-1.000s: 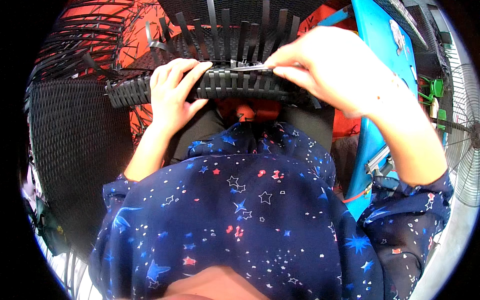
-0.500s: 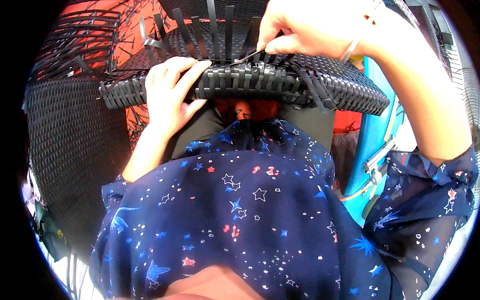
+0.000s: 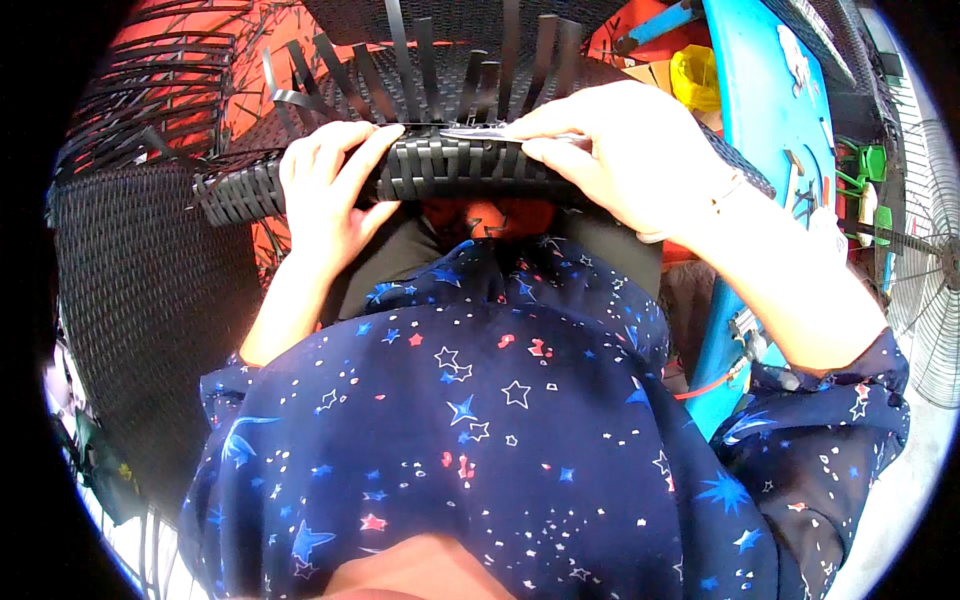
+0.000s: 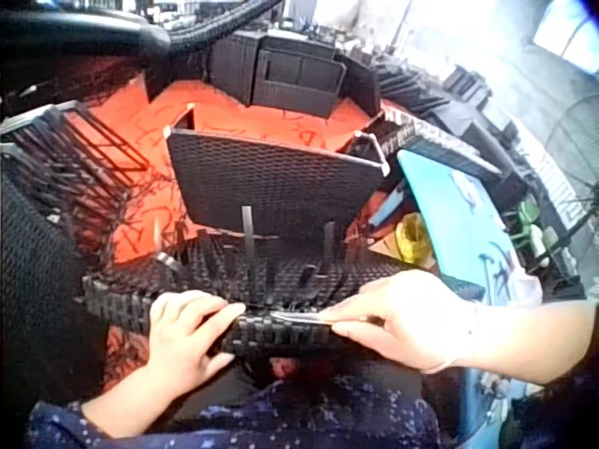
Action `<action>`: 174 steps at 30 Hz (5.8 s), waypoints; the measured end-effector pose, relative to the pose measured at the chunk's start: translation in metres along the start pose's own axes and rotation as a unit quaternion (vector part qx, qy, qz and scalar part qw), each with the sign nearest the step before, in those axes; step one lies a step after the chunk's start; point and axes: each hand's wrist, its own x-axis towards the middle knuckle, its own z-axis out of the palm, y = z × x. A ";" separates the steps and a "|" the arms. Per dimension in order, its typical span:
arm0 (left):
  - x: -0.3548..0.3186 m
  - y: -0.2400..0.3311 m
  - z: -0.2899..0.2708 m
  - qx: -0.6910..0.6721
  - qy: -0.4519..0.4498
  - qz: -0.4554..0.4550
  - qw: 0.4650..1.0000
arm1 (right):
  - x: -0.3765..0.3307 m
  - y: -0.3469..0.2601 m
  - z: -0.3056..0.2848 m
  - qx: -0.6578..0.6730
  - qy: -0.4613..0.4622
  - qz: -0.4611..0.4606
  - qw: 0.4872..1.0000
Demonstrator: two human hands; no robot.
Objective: The person weaves black synthetic strips into the frame of a wicker chair using a metal hook tool to pull the strips through the weave. They then use yellow-handled pliers to trim the excess ends of the strips flush with the chair's frame.
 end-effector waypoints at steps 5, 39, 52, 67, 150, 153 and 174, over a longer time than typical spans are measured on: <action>-0.001 -0.003 -0.004 0.002 -0.010 -0.007 1.000 | -0.005 0.001 0.011 0.037 0.022 0.021 0.999; 0.005 0.003 -0.001 -0.013 0.018 0.001 1.000 | -0.036 0.003 0.018 -0.023 0.050 -0.079 0.995; 0.009 0.000 -0.004 -0.004 0.008 0.003 1.000 | -0.031 -0.008 0.012 -0.133 0.083 -0.022 0.987; 0.004 0.000 0.003 -0.028 0.019 0.001 0.999 | -0.019 -0.040 -0.009 -0.268 0.035 -0.052 0.961; -0.004 0.010 0.001 -0.015 -0.004 -0.004 1.000 | 0.042 -0.010 -0.041 0.067 -0.182 -0.029 0.980; -0.001 0.009 0.003 -0.021 -0.011 -0.006 1.000 | 0.022 -0.016 -0.026 -0.001 -0.104 -0.001 0.995; 0.004 -0.009 0.024 -0.030 0.013 -0.016 0.999 | -0.029 -0.014 0.116 0.360 0.125 0.185 0.906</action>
